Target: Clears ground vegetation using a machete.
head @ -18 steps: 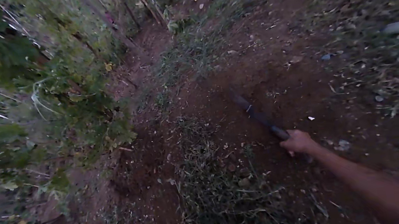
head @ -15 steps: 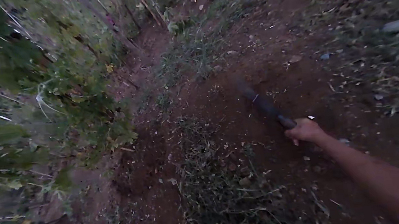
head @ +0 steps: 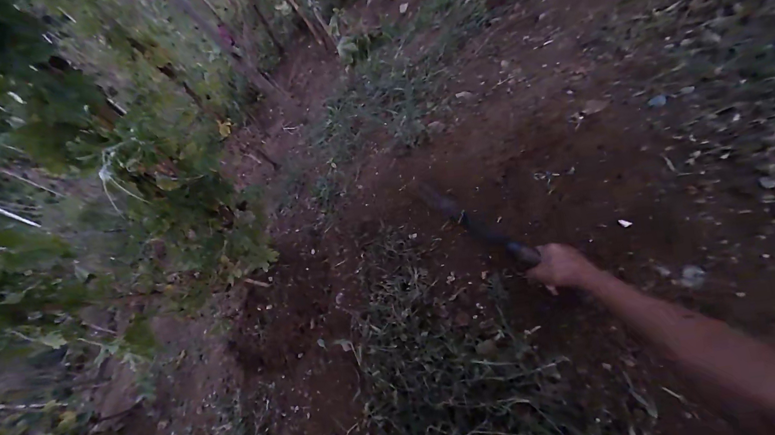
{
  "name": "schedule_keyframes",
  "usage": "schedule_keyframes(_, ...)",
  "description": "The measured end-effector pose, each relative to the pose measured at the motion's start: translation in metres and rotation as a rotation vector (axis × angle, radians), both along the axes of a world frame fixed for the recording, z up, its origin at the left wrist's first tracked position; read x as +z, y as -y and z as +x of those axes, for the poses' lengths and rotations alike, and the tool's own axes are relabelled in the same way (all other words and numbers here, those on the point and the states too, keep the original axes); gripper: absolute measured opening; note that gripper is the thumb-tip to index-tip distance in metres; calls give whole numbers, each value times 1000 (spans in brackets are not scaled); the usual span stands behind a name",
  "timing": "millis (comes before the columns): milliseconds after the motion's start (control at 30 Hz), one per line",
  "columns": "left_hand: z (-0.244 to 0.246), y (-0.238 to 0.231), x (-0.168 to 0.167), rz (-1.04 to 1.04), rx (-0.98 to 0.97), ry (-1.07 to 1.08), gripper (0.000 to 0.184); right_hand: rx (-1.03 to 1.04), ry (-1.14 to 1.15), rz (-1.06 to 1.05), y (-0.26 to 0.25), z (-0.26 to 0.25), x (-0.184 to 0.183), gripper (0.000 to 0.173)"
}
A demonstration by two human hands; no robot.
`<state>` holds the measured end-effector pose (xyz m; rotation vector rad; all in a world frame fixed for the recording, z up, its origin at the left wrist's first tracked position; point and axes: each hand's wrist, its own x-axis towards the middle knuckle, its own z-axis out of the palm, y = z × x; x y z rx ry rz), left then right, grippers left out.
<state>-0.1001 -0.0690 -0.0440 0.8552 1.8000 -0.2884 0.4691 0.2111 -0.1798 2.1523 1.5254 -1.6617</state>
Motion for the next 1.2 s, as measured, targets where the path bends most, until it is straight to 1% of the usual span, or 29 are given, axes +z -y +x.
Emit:
schedule_keyframes(67, 2, -2, 3, 13, 21, -16, 44, -117, -24, 27, -9, 13, 8, 31)
schedule_keyframes(133, 2, 0, 4, 25, 25, -8, 45, -371, -109, 69, -20, 14, 13, 33)
schedule_keyframes(167, 1, 2, 3, 27, 27, 9, 46, -524, -186, 91, -26, 8, 11, 36)
schedule_keyframes(233, 2, 6, 6, 20, 27, 30, 46, -815, -366, 123, -36, -15, 2, 37)
schedule_keyframes(267, 3, 7, 8, 4, 26, 21, 46, -898, -429, 131, -36, -29, -5, 36)
schedule_keyframes(300, 2, 8, 9, -13, 23, 9, 46, -881, -441, 120, -32, -41, -13, 35)
schedule_keyframes(333, 2, 9, 9, -26, 19, 5, 46, -756, -385, 94, -21, -49, -20, 37)
schedule_keyframes(400, 2, 9, 5, -26, 11, 19, 46, -300, -183, -34, 10, -53, -21, 42)
schedule_keyframes(433, 0, 7, 4, -18, 8, 25, 45, -111, -111, -91, 24, -54, -17, 44)
schedule_keyframes(467, -1, 6, 4, -13, 0, 28, 44, 32, -70, -122, 37, -52, -15, 47)
schedule_keyframes(533, 4, 0, 5, -15, -7, 23, 43, 231, -28, -133, 50, -30, -13, 47)
schedule_keyframes(600, 5, -8, 3, -10, -5, 23, 45, 351, 6, -106, 49, 1, -6, 44)
schedule_keyframes(667, 9, -13, 3, -14, 14, 25, 48, 351, 34, -77, 44, 30, 11, 40)
schedule_keyframes(733, 10, -14, 4, -11, 3, 26, 49, 214, 27, -38, 41, 49, 15, 38)
schedule_keyframes(800, 9, -12, 2, 0, -16, 45, 49, -46, -44, -1, 39, 49, 13, 39)
schedule_keyframes(900, 3, -2, 0, 13, -25, 87, 47, -534, -257, 16, 45, 8, 4, 39)
schedule_keyframes(933, 1, 0, -2, 2, -22, 94, 48, -607, -298, 9, 52, -6, -1, 38)
schedule_keyframes(967, 0, 3, -3, -8, -16, 96, 47, -558, -272, -5, 63, -14, -6, 37)
schedule_keyframes(1067, -1, 1, -2, -34, 1, 63, 47, -37, -8, -112, 96, -6, -2, 44)
schedule_keyframes(1100, -1, 1, -2, -36, -3, 56, 47, 76, 41, -127, 101, 5, 6, 45)
schedule_keyframes(1133, 2, 0, -1, -39, -15, 53, 46, 145, 69, -132, 101, 19, 17, 45)
schedule_keyframes(1200, 7, -5, 3, -39, -19, 41, 47, 179, 78, -101, 93, 51, 36, 43)
